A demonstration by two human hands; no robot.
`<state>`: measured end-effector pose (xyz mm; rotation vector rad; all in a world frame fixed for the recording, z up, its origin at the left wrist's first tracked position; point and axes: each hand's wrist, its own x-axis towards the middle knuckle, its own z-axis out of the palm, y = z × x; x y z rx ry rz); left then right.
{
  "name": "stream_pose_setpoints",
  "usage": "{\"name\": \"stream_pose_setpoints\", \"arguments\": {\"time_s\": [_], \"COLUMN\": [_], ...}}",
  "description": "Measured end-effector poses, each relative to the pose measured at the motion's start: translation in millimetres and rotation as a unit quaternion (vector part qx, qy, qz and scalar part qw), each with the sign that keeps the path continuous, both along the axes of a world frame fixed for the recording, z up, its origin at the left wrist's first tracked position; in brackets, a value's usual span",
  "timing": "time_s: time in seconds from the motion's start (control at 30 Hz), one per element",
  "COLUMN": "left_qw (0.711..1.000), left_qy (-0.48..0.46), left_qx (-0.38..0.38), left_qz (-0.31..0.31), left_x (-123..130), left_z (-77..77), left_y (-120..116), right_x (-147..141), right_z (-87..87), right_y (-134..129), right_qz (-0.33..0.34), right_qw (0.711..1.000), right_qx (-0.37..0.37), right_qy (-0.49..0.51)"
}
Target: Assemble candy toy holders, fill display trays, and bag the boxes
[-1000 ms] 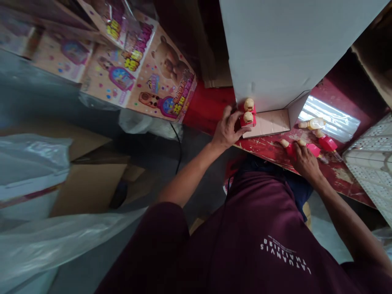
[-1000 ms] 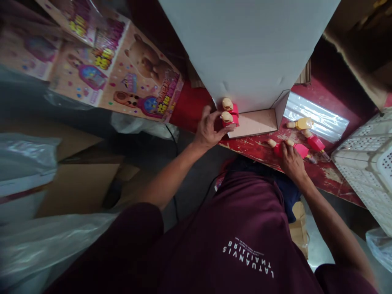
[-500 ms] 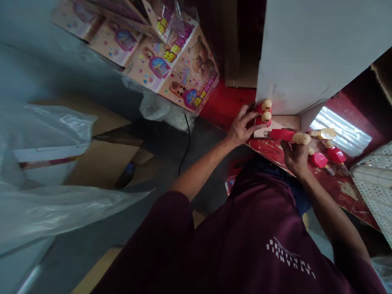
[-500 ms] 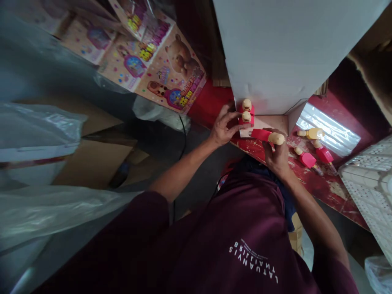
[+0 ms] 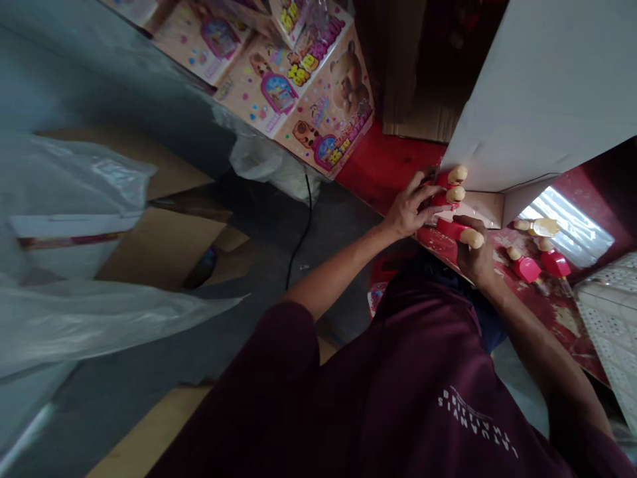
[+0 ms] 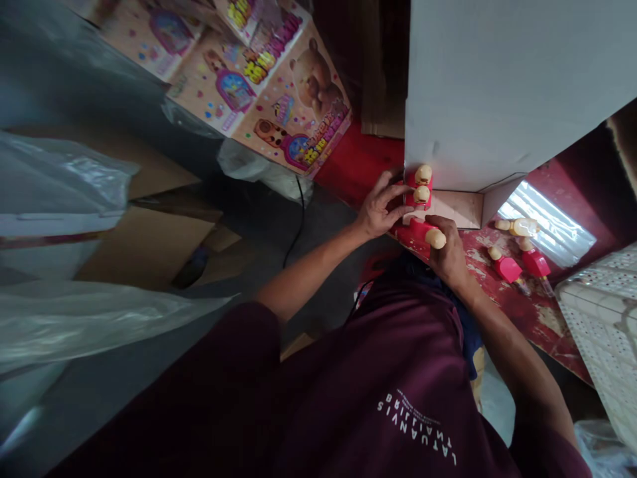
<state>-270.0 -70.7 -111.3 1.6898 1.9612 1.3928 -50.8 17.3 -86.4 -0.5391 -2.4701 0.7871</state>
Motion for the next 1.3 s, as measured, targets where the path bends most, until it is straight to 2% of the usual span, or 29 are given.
{"name": "stream_pose_setpoints", "arguments": {"time_s": [0.13,0.27,0.33,0.53,0.73,0.87,0.97,1.07,1.13,1.17,1.23,1.3], "left_qw": [1.0,1.0,1.0,1.0,1.0,1.0,0.999,0.994,0.984,0.981,0.986,0.988], "left_qy": [-0.002,-0.002,-0.001,0.0,0.001,-0.007,-0.028,-0.012,0.033,0.057,0.084,0.067], "left_qx": [0.005,0.002,-0.014,-0.001,-0.02,-0.018,0.006,0.071,0.128,0.147,0.143,0.075], "left_qz": [-0.004,-0.007,-0.001,0.001,0.004,0.019,0.018,0.081,0.123,0.114,0.018,-0.117], "left_x": [0,0,1,2,3,7,12,25,43,57,93,136], "left_z": [-2.0,-1.4,0.3,4.8,5.7,7.7,12.1,18.6,23.0,24.5,25.1,20.4], "left_y": [0,0,0,-2,-7,-8,-10,-21,-32,-35,-31,-8], "right_x": [2,5,1,-15,-13,-21,-23,7,50,77,133,181], "right_z": [-1.7,-1.2,-4.2,-22.7,-34.9,-40.8,-35.6,-22.7,-15.3,-13.2,-13.6,-20.2], "right_y": [-1,-1,2,9,-22,-35,-33,-14,11,27,60,89], "right_qz": [0.003,0.091,0.111,0.05,-0.097,-0.11,-0.113,-0.126,-0.172,-0.206,-0.307,-0.376], "right_qw": [1.0,0.996,0.994,0.999,0.991,0.992,0.992,0.99,0.983,0.975,0.945,0.904], "right_qx": [-0.01,-0.01,-0.004,0.009,0.064,0.051,0.047,0.059,0.068,0.074,0.086,0.075], "right_qy": [-0.006,0.006,0.019,-0.001,0.073,0.02,-0.012,-0.017,-0.017,-0.021,-0.076,-0.191]}}
